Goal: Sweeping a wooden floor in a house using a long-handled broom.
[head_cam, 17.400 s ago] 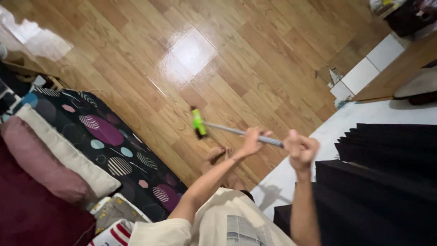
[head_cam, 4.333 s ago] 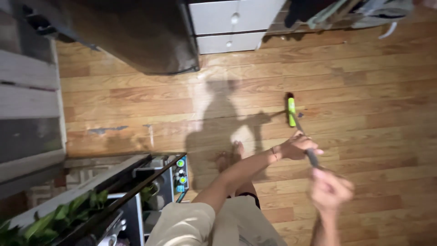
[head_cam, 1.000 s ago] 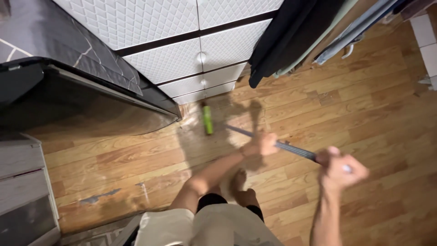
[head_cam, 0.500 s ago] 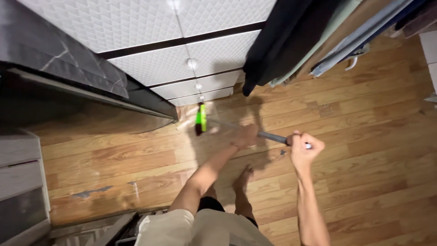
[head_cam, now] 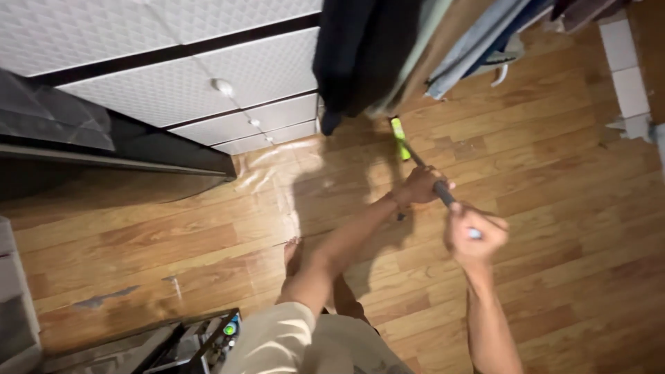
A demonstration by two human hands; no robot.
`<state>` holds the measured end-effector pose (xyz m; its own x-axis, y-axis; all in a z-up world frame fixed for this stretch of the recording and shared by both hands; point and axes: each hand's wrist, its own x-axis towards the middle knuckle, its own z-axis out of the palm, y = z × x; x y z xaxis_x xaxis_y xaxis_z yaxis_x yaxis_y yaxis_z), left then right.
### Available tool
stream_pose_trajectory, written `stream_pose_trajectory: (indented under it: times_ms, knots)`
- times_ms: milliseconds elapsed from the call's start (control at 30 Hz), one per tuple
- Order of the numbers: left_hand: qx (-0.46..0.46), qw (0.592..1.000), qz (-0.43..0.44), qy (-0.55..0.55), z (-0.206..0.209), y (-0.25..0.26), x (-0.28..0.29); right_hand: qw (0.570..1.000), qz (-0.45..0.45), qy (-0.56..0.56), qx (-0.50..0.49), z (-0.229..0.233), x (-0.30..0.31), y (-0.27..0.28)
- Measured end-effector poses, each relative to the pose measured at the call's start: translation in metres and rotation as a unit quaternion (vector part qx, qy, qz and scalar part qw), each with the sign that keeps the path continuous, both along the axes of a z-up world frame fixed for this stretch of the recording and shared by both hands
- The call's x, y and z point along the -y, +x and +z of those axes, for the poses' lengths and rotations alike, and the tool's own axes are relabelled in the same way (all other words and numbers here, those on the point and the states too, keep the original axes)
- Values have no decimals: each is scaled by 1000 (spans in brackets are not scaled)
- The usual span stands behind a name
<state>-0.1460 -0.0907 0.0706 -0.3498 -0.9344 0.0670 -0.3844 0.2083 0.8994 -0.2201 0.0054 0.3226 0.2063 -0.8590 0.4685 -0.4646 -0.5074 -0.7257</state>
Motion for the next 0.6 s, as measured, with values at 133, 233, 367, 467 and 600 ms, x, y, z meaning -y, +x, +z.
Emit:
stream_pose_trajectory:
  times_ms: [133,233,367,467,600]
  knots:
    - [53,997,-57,24,13,-7,-28,998,-27,-17,56,65,-7,-26]
    - [91,991,-79,52,-7,16,-70,927,-42,140,346,58,-5,-34]
    - [173,952,1,252,-39,83,-159,948,40,232,216,-42,-19,-38]
    - [166,932,69,316,-119,139,-248,937,90,282,187,-176,-55,-21]
    - [264,951,138,80,-183,133,-289,914,117,341,187,-248,-101,-20]
